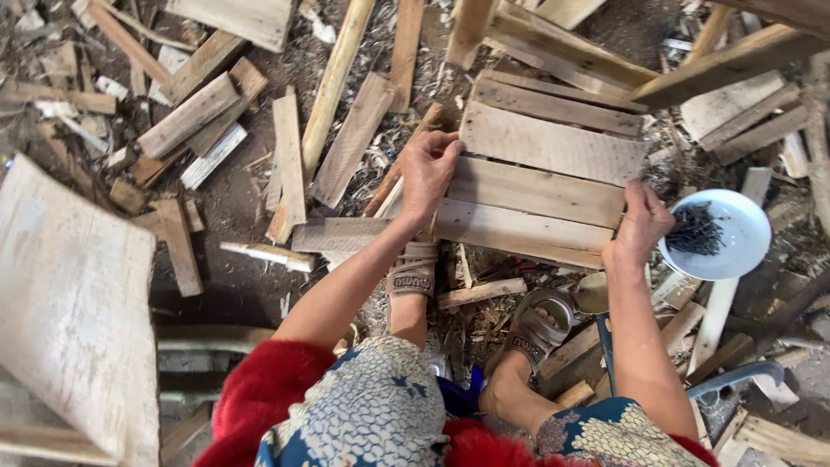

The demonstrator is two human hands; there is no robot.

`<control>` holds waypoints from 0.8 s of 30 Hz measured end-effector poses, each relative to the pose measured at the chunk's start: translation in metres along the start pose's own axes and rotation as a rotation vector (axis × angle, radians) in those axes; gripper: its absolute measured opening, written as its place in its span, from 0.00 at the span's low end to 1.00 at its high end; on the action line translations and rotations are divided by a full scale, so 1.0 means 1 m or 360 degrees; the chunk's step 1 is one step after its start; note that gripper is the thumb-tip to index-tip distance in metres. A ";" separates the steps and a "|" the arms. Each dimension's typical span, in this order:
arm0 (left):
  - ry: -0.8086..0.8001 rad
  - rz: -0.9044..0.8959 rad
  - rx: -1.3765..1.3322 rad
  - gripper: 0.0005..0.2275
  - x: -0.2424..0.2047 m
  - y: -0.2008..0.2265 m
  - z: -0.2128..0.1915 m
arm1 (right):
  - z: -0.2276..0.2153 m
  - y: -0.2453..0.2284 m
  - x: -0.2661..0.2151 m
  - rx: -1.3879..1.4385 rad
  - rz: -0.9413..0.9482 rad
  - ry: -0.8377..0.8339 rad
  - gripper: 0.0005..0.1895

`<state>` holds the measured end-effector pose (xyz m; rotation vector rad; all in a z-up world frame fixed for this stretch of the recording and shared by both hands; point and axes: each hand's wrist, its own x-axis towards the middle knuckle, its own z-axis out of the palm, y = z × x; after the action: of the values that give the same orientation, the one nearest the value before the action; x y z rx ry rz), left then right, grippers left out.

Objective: Assembling a wooden furniture piece by sanding slats and nailing them onto a frame.

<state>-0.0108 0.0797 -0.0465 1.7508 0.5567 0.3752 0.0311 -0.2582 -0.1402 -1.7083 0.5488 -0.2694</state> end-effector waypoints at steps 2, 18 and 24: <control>-0.0021 0.0036 -0.0030 0.09 -0.004 0.025 -0.007 | 0.005 -0.011 -0.011 0.0024 -0.0007 0.0029 0.04; 0.0064 -0.0174 0.0122 0.03 0.010 0.007 0.003 | 0.029 -0.124 -0.063 -0.0064 -0.0136 -0.0167 0.12; 0.0026 -0.0287 0.0019 0.04 0.003 0.016 0.005 | 0.018 -0.083 -0.041 -0.0092 -0.0225 -0.0257 0.12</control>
<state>-0.0027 0.0747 -0.0325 1.6944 0.7238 0.2604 0.0219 -0.2116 -0.0589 -1.8094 0.3206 -0.2157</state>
